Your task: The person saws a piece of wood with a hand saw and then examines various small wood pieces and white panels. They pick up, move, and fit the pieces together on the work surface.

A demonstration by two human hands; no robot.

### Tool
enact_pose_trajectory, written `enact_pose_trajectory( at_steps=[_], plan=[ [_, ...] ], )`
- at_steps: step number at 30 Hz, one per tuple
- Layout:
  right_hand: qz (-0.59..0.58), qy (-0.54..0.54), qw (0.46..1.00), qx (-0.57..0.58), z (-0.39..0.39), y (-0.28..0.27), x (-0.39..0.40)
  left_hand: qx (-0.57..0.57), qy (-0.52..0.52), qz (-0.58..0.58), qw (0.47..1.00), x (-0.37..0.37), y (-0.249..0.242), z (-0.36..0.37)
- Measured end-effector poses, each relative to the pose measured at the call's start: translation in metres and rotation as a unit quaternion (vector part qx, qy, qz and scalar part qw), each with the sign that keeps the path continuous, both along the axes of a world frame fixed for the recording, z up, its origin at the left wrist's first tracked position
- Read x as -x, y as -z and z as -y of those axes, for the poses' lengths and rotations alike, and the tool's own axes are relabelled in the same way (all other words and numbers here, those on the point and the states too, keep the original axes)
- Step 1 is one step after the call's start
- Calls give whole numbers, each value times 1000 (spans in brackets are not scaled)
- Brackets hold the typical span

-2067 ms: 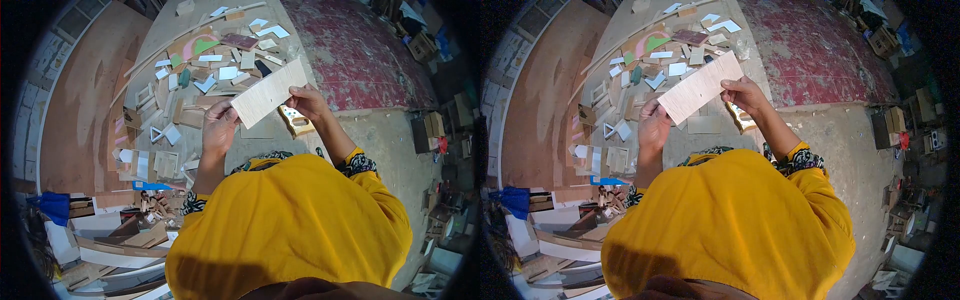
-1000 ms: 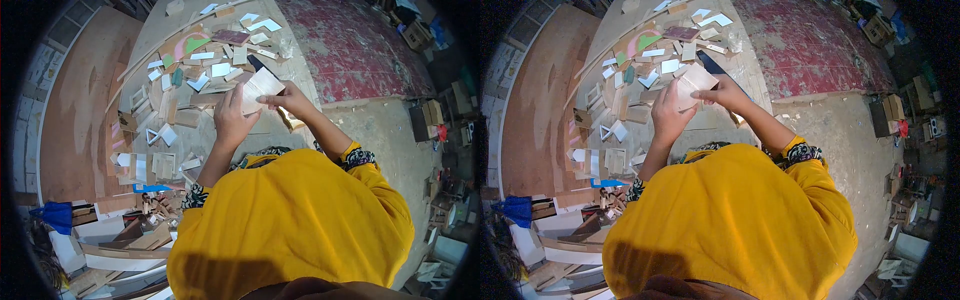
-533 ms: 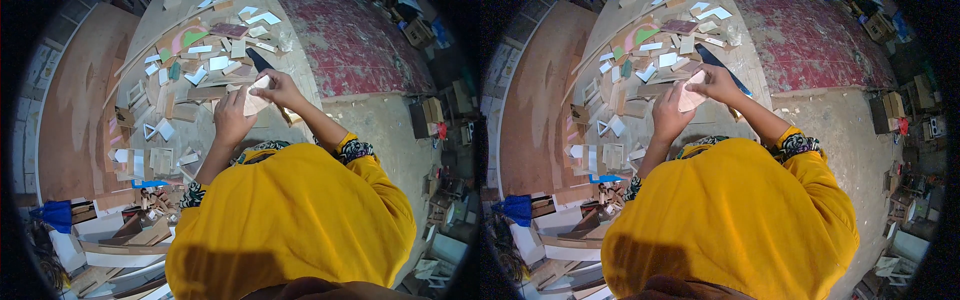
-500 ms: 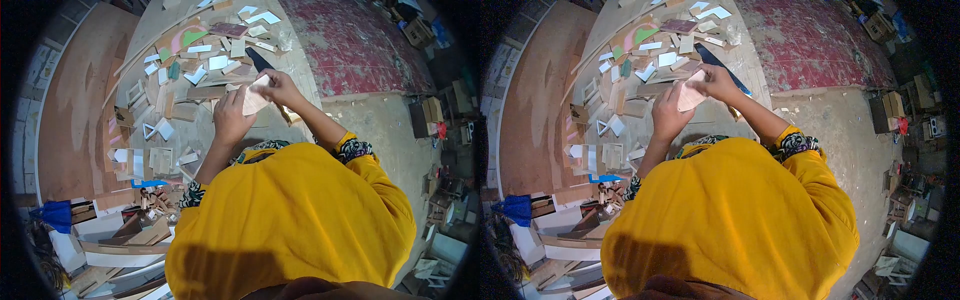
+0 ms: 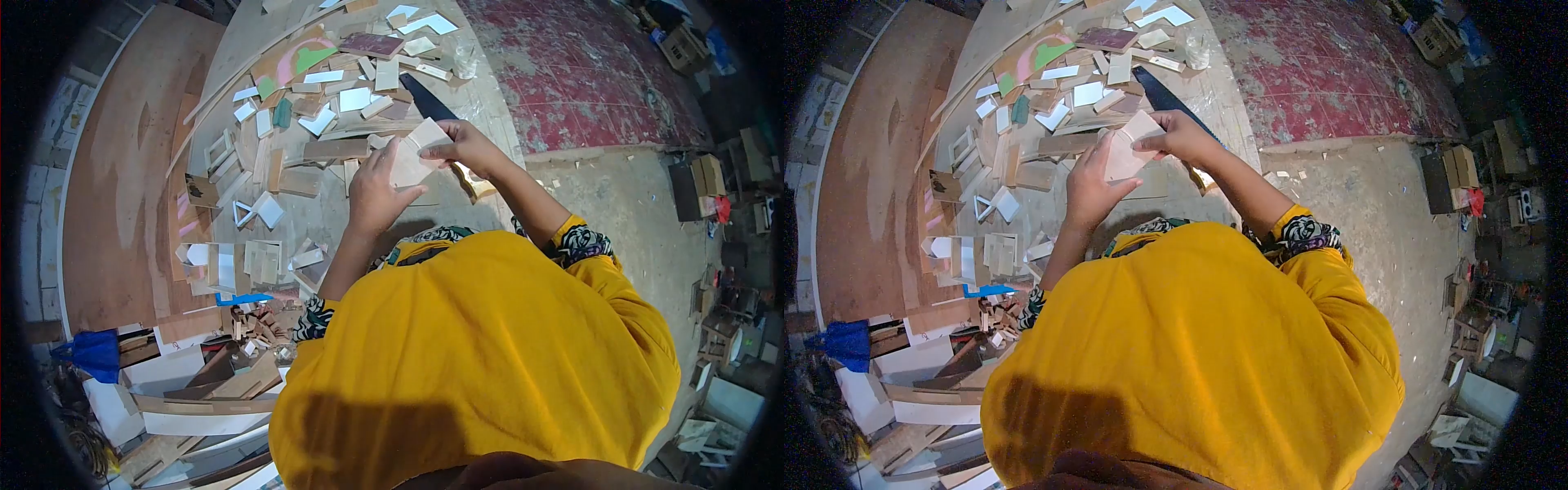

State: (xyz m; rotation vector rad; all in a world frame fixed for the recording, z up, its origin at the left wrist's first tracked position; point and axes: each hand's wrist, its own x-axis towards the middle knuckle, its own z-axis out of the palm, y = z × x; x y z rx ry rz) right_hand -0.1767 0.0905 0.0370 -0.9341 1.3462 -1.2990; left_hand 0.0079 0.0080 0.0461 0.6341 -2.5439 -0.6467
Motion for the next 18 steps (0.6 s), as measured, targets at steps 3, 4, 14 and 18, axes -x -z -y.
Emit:
enact_pose_trajectory(
  at_steps=[3,4,14,18],
  plan=[
    [13,29,999,-12,-2,-1,2,73,-3,-6,997,-3,-5,0],
    [14,42,999,-17,-3,-2,4,73,-2,-6,997,-6,-9,0],
    [71,91,993,-17,-4,11,15,127,-24,-16,991,-21,-10,11],
    [45,77,996,-14,-2,3,9,77,-40,61,994,-8,-4,5]
  ],
)
